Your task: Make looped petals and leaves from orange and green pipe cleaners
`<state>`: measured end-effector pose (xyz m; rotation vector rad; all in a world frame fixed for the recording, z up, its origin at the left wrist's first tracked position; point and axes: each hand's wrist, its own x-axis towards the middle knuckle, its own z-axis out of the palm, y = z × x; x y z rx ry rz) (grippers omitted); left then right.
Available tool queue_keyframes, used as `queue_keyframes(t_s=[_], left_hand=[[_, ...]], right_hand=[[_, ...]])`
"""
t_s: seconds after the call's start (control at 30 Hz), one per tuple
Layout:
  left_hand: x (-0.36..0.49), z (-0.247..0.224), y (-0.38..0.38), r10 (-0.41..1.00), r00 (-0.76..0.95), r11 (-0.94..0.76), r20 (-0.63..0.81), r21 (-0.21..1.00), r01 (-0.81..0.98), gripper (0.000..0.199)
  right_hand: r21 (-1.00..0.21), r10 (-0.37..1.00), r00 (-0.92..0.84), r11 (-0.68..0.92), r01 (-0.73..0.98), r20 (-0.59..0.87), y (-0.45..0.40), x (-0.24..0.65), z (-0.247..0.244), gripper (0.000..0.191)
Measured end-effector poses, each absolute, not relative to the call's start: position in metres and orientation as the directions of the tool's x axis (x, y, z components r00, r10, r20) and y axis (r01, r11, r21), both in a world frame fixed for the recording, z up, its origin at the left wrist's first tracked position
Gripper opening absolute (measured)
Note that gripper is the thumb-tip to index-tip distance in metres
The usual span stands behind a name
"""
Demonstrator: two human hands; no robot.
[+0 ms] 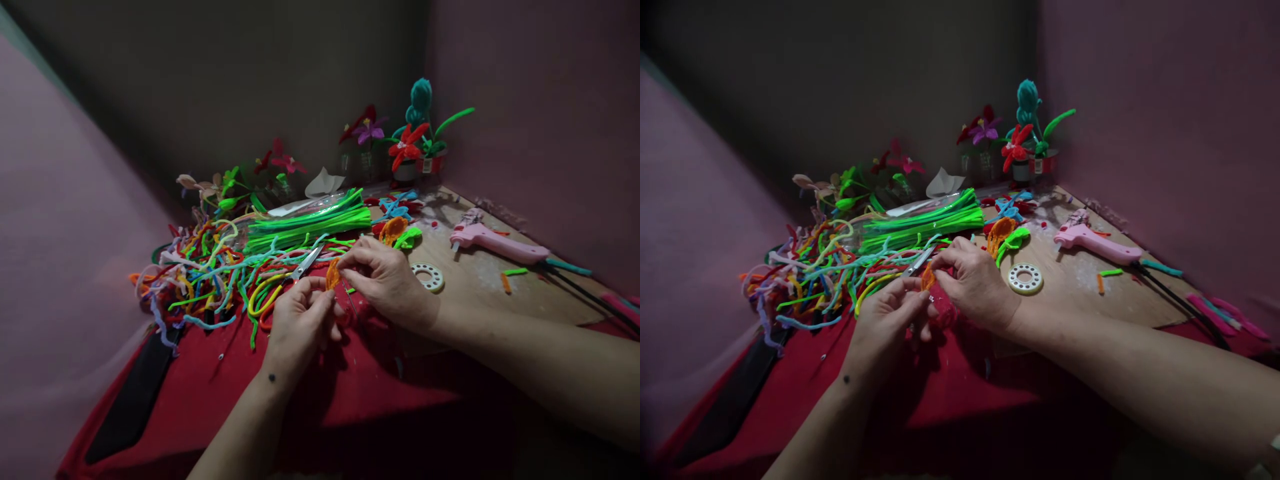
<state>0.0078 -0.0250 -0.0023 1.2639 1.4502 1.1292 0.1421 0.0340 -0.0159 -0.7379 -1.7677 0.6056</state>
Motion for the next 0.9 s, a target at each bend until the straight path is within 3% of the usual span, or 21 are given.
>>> queue_keyframes(t_s=[0.2,0.33,0.7,0.8,0.9], left_hand=[[0.007,-0.006,-0.024,0.993,-0.115,0.068,-0.038,0.962,0.266,0.020],[0.006,-0.013,-0.025,0.988,-0.149,0.001,0.047,0.953,0.304,0.017],[0.004,-0.011,-0.027,0.988,-0.131,-0.030,0.084,0.929,0.369,0.013],[0.005,-0.009,-0.028,0.990,-0.122,-0.018,0.065,0.936,0.351,0.013],[0.004,-0.005,-0.028,0.990,-0.139,0.010,0.030,0.960,0.279,0.013]], right_hand=[[-0.646,0.722,-0.307,0.692,0.323,0.620,0.035,0.143,-0.020,0.013],[-0.579,0.703,-0.381,0.711,0.399,0.600,0.036,0.142,-0.023,0.013],[-0.207,0.550,-0.481,0.777,0.594,0.683,0.035,0.139,-0.029,0.018],[-0.212,0.549,-0.479,0.779,0.590,0.685,0.036,0.138,-0.028,0.016],[-0.345,0.587,-0.378,0.768,0.539,0.716,0.036,0.141,-0.023,0.012]])
